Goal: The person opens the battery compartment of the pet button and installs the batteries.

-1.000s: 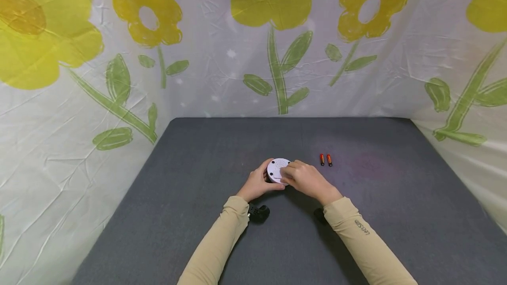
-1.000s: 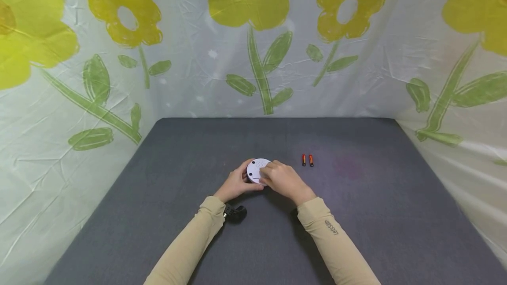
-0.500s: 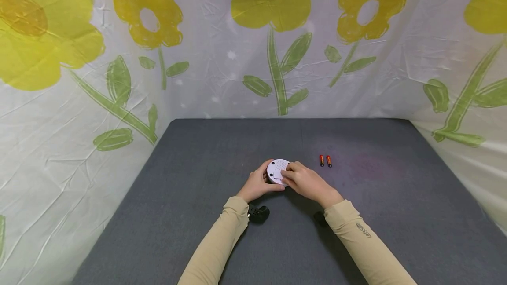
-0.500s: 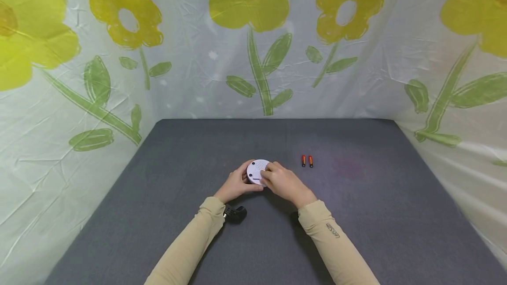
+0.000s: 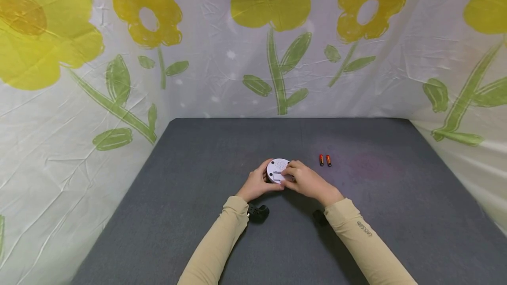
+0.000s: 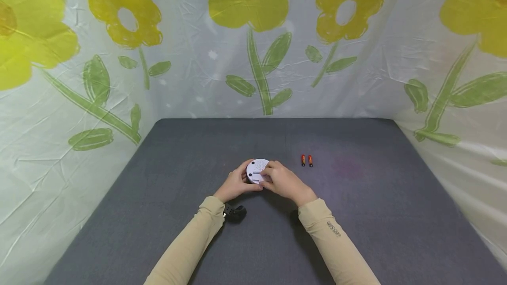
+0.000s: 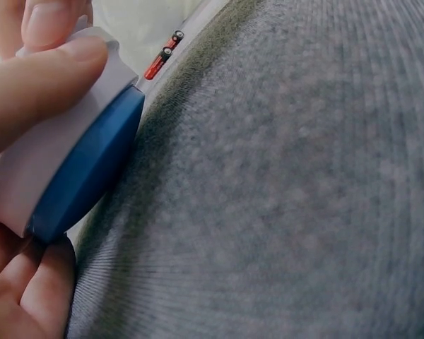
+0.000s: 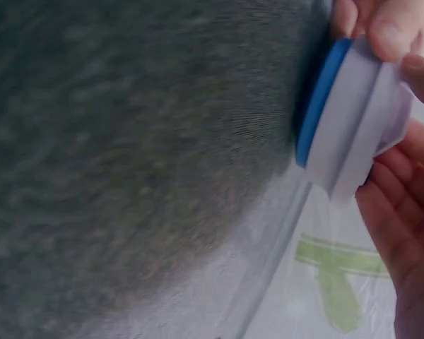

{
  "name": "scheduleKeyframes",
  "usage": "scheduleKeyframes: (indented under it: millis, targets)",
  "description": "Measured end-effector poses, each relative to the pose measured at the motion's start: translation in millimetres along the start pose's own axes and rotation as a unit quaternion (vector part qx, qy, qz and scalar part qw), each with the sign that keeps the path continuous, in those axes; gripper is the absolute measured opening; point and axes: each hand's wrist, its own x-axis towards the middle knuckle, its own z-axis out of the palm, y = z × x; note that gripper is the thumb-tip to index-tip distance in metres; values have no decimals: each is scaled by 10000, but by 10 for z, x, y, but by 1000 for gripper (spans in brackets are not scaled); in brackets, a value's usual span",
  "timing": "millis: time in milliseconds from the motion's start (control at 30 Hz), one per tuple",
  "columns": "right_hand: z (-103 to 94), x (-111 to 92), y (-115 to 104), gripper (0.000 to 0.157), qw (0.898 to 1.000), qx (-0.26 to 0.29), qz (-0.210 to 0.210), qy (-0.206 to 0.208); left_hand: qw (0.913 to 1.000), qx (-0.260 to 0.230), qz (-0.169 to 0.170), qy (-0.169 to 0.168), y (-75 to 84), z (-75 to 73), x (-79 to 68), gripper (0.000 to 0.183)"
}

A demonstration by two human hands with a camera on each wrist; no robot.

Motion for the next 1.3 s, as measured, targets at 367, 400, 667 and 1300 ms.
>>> scheduleKeyframes:
  millis: [367, 400, 667, 1300]
  targets:
    - [-96, -53, 94, 23, 9873, 1151, 1089, -125, 9999, -145, -39, 8, 52, 4, -20, 91]
    - [-131, -91, 117, 23, 9849, 1212, 1237, -69, 9998, -164, -69, 25, 57, 5, -21, 92]
    - [-453, -512, 554, 26, 9708, 962, 2191, 186, 9994, -212, -271, 98, 23, 1, 3, 98]
    - [-918, -1131, 1146, 26, 9417, 478, 3288, -522, 9997, -166, -156, 35, -1, 16, 4, 96]
